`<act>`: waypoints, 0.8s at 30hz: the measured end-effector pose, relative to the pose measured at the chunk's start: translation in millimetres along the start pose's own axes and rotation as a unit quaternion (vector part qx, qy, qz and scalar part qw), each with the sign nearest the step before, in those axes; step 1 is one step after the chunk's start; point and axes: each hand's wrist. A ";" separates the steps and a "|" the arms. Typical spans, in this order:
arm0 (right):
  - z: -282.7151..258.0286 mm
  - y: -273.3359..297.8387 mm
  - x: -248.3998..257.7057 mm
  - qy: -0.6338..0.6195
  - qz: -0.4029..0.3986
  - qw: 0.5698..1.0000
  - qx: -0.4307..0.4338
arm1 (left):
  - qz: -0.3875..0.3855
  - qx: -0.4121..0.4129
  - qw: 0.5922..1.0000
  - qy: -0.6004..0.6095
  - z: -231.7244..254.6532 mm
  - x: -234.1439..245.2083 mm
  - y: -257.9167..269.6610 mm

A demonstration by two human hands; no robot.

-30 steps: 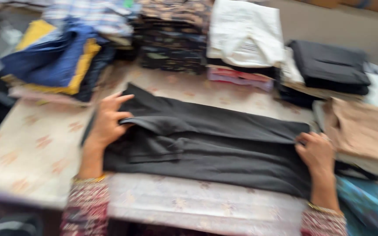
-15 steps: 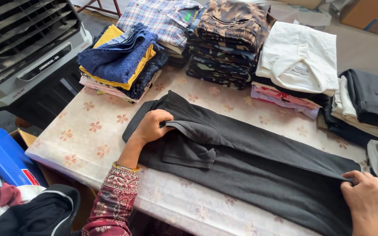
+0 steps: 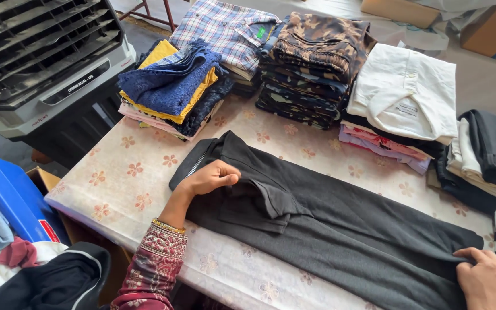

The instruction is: Fold various shirts and items of clothing on a table.

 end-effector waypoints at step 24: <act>62.5 -79.4 -79.7 0.069 -0.076 0.992 0.072 | 0.166 0.148 0.948 -0.229 -12.8 64.5 -49.7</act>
Point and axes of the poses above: each hand's wrist, its own y-axis away from the middle knuckle, its own x-axis out of the back of the hand, z = x × y, and after that the axes turned 6 degrees about -z, right-handed
